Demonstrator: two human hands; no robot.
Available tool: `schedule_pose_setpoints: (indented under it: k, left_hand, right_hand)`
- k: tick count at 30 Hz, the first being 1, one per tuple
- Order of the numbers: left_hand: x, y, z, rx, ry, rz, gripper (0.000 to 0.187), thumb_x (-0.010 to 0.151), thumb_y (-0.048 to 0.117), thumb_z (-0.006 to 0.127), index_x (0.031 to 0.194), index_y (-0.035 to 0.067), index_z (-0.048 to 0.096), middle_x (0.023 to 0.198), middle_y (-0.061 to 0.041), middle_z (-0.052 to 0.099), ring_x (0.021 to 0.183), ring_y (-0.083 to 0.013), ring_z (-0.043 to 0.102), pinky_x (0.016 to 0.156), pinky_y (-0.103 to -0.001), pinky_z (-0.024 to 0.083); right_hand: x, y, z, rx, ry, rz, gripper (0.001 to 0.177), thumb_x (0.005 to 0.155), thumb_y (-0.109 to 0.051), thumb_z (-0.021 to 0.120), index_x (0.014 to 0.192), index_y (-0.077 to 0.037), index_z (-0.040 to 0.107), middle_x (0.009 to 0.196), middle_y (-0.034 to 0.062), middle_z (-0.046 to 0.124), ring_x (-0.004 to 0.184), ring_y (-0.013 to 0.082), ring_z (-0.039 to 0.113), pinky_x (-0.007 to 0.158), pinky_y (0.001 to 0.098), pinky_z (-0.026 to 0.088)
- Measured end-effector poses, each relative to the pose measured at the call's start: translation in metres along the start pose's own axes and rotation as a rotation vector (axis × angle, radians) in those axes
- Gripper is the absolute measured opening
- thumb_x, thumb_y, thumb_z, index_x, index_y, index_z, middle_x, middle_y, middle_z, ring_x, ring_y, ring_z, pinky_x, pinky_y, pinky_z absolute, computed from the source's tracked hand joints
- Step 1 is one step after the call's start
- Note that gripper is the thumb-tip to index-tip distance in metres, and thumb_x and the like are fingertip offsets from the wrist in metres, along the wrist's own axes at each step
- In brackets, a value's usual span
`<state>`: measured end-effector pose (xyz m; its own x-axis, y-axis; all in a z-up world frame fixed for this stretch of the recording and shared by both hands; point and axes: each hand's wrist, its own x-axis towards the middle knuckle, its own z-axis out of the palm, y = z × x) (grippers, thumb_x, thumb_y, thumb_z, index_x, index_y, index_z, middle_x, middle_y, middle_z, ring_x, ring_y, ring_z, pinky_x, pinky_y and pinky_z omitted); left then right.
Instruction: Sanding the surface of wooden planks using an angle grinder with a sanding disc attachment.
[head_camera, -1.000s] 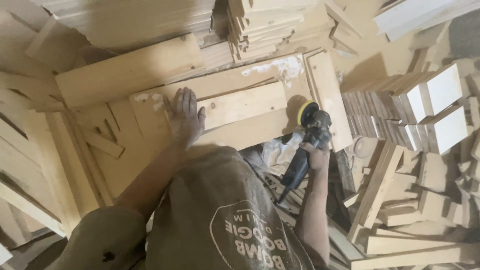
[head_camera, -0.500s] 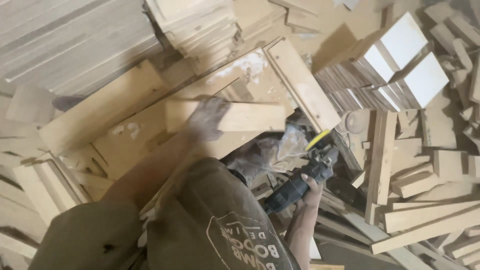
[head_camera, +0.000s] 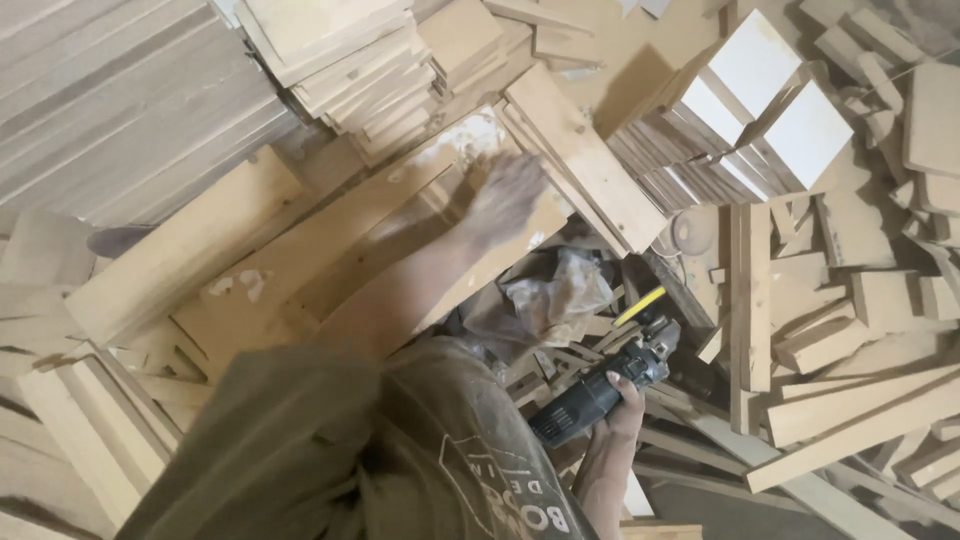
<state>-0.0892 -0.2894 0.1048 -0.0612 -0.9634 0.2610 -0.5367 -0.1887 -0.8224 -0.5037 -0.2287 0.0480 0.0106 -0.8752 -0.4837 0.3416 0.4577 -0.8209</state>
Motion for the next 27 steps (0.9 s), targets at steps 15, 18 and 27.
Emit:
schedule_pose_setpoints:
  k: [15, 18, 27]
  left_hand:
    - [-0.368, 0.023, 0.037, -0.584, -0.663, -0.824, 0.056, 0.128, 0.046, 0.049, 0.171, 0.011, 0.056, 0.174, -0.008, 0.058, 0.168, -0.0214, 0.041, 0.139, -0.058, 0.011]
    - [-0.359, 0.036, 0.08, -0.97, -0.972, -0.902, 0.076, 0.124, 0.06, 0.018, 0.18, 0.011, 0.031, 0.191, -0.012, 0.022, 0.178, -0.0307, 0.008, 0.142, -0.068, 0.002]
    - [-0.351, 0.018, 0.072, -1.023, -1.095, -0.812, 0.07, 0.125, 0.051, 0.007, 0.184, 0.013, 0.012, 0.193, -0.007, 0.005, 0.178, -0.0298, -0.01, 0.141, -0.071, -0.014]
  right_hand:
    - [0.064, 0.018, 0.166, -1.492, -0.324, 0.024, 0.075, 0.075, -0.029, 0.095, 0.142, -0.002, 0.076, 0.129, 0.0288, 0.079, 0.125, 0.0523, 0.074, 0.106, 0.0691, 0.057]
    - [0.041, 0.025, 0.24, -1.85, -0.467, -0.136, 0.079, 0.07, -0.051, 0.097, 0.134, -0.008, 0.078, 0.128, 0.0178, 0.084, 0.134, 0.041, 0.073, 0.114, 0.0564, 0.057]
    - [-0.13, 0.017, 0.388, -2.236, -0.699, -0.118, 0.066, 0.068, -0.047, 0.091, 0.13, -0.025, 0.082, 0.123, 0.0037, 0.087, 0.128, 0.029, 0.078, 0.111, 0.0458, 0.062]
